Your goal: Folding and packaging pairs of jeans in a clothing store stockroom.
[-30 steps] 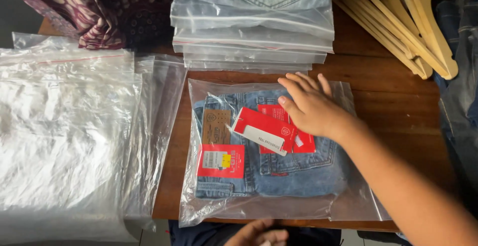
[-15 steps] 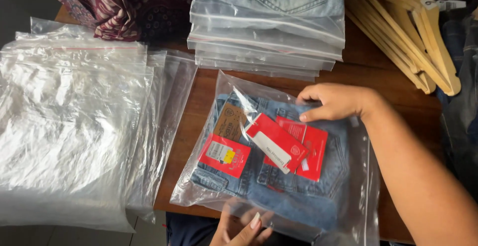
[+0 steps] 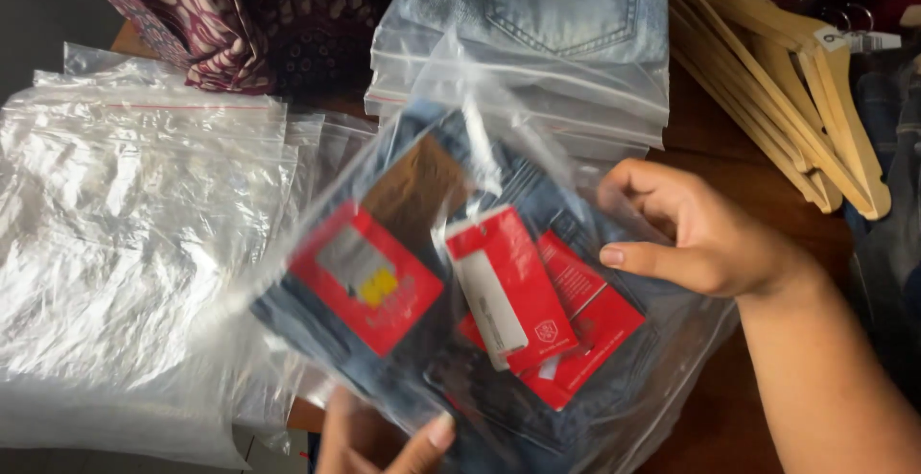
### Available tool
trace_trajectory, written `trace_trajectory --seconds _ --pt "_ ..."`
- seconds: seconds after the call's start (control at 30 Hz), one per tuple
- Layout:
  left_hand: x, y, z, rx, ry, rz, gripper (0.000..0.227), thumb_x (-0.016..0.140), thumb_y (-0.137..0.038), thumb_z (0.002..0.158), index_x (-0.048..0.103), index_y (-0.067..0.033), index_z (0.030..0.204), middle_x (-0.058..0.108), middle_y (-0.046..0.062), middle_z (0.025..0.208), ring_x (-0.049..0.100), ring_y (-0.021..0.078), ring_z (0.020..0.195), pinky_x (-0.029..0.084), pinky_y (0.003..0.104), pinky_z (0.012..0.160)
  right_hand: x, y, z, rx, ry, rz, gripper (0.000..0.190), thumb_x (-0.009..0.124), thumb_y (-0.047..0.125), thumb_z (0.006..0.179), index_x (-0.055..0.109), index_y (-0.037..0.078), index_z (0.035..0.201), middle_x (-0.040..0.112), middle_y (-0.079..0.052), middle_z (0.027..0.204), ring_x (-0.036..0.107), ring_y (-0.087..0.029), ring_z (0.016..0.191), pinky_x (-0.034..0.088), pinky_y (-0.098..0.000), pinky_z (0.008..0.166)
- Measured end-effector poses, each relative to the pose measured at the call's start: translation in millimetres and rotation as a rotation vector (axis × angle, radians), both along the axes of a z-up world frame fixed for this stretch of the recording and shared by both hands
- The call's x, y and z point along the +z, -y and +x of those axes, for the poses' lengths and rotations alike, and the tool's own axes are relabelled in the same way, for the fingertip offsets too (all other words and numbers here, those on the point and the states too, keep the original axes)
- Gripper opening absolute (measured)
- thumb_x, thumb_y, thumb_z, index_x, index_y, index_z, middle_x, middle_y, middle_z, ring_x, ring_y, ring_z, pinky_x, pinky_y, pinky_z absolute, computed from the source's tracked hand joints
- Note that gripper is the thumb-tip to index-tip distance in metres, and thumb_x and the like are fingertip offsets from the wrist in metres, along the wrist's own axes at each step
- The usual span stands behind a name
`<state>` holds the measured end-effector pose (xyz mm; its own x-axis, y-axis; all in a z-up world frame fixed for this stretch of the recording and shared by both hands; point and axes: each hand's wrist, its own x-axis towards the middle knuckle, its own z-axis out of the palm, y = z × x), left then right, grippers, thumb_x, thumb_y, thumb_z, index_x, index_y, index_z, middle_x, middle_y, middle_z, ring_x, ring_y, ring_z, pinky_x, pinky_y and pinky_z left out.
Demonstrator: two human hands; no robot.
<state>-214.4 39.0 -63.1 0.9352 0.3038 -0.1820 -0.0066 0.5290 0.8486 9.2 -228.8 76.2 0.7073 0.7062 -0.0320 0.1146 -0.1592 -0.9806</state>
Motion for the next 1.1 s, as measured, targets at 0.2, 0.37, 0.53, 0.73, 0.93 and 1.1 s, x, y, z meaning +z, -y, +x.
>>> trace_trajectory --seconds 0.2,0.37,0.53,0.73,0.93,1.1 --pt "138 -46 105 -0.135 -0.118 0.202 0.075 0.077 -0.003 0.071 0.045 -0.0001 0.139 0.069 0.022 0.119 0.073 0.0301 0.1 0.061 0.041 0.083 7 6 2 -0.345 -0.053 0.316 0.033 0.061 -0.005 0.082 0.052 0.002 0.113 0.064 -0.008 0.102 0.059 -0.012 0.085 0.047 -0.0207 0.082" --pt "174 -56 210 -0.336 0.14 0.253 0.065 0.075 -0.012 0.077 0.048 -0.0034 0.135 0.07 0.019 0.119 0.074 0.028 0.107 0.062 0.042 0.097 12 6 30 -0.502 0.033 0.38 0.023 0.06 0.001 0.089 0.052 0.005 0.11 0.063 -0.006 0.101 0.06 -0.01 0.083 0.049 -0.0181 0.079" --pt "197 -55 310 -0.441 0.258 0.395 0.039 0.072 -0.014 0.092 0.059 -0.0047 0.127 0.071 0.007 0.103 0.069 0.0112 0.081 0.055 0.022 0.065 23 6 77 -0.659 0.079 0.381 0.02 0.066 0.007 0.091 0.053 0.009 0.106 0.063 -0.007 0.106 0.061 -0.013 0.094 0.051 -0.0233 0.09" --pt "219 -43 397 -0.26 0.388 0.592 0.038 0.079 -0.024 0.082 0.073 0.0014 0.108 0.083 0.017 0.1 0.088 0.0253 0.082 0.08 0.032 0.072 24 -1 147 -0.736 0.046 0.421 0.014 0.068 0.003 0.095 0.057 0.009 0.101 0.066 -0.005 0.101 0.063 -0.012 0.089 0.054 -0.0231 0.086" --pt "197 -53 462 -0.219 0.113 0.846 0.055 0.081 -0.045 0.079 0.074 -0.0076 0.118 0.083 0.006 0.112 0.086 0.016 0.096 0.075 0.024 0.08 33 -14 187 -0.936 0.096 0.231 0.013 0.071 0.015 0.093 0.06 0.01 0.1 0.07 -0.004 0.1 0.068 -0.012 0.089 0.058 -0.0249 0.08" --pt "172 -60 473 -0.158 0.028 1.073 0.063 0.075 -0.047 0.089 0.06 -0.0014 0.13 0.077 0.012 0.103 0.082 0.0162 0.078 0.071 0.023 0.061 68 -31 176 -0.926 -0.054 -0.023 0.038 0.058 0.038 0.096 0.068 0.01 0.118 0.078 -0.007 0.109 0.078 -0.016 0.094 0.061 -0.0296 0.082"
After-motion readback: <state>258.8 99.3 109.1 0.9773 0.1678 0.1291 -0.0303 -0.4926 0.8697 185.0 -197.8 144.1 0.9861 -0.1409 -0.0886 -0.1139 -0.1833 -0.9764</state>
